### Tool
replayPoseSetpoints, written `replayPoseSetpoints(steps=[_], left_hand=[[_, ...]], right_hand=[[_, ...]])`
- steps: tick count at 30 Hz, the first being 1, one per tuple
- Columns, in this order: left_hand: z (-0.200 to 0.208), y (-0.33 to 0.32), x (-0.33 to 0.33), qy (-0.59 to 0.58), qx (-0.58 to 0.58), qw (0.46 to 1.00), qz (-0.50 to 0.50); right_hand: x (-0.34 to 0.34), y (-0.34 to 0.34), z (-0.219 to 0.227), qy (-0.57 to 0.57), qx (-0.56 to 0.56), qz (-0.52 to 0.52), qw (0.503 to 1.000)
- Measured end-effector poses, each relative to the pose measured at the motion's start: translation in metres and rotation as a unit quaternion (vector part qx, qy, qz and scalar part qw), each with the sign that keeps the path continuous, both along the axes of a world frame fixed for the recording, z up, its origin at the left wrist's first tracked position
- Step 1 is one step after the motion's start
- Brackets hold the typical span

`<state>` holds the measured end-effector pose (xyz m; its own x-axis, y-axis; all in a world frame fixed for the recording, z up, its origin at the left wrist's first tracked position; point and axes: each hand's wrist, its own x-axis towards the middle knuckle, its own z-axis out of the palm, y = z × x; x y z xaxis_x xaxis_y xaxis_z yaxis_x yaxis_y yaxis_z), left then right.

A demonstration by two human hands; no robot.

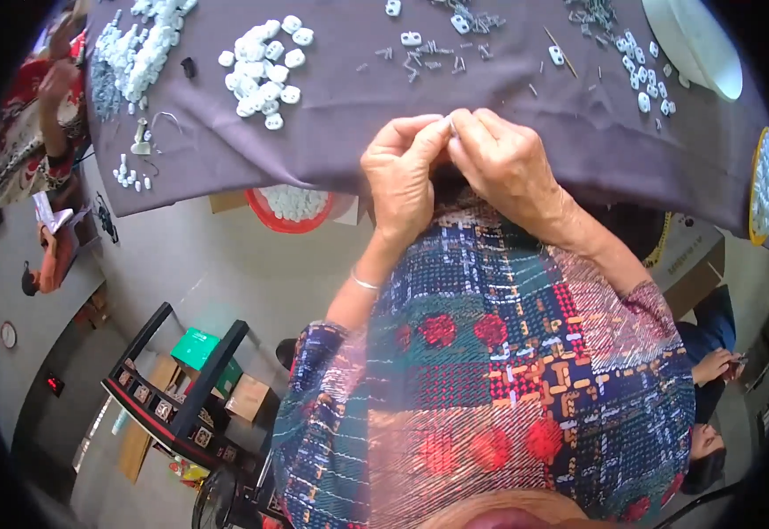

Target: The person assembles plastic cord locks by hand by picking up plastic components and small springs from the table and fitting them together.

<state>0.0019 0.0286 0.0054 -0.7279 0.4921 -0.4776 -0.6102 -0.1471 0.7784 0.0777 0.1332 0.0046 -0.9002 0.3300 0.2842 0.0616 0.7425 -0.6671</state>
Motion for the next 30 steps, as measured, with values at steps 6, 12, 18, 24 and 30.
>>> replayPoseSetpoints(steps=[6, 12, 18, 24, 30], left_hand=[[0.009, -0.008, -0.02, 0.032, 0.019, 0.999, -0.005], [0.013, -0.005, -0.028, -0.042, 0.04, 0.998, -0.01], [0.015, 0.003, -0.022, -0.101, 0.06, 0.993, -0.032], [0.02, 0.003, -0.017, -0.128, 0.057, 0.989, -0.047], [0.024, 0.002, -0.014, -0.089, 0.066, 0.991, -0.073]], right_hand=[[0.002, 0.012, 0.008, 0.02, -0.04, -0.023, 0.999], [-0.001, 0.019, 0.012, 0.05, -0.064, -0.043, 0.996], [-0.008, 0.015, 0.016, 0.053, -0.033, -0.024, 0.998], [-0.012, 0.01, 0.018, 0.036, -0.002, -0.045, 0.998], [-0.011, 0.009, 0.039, 0.009, 0.089, -0.05, 0.995]])
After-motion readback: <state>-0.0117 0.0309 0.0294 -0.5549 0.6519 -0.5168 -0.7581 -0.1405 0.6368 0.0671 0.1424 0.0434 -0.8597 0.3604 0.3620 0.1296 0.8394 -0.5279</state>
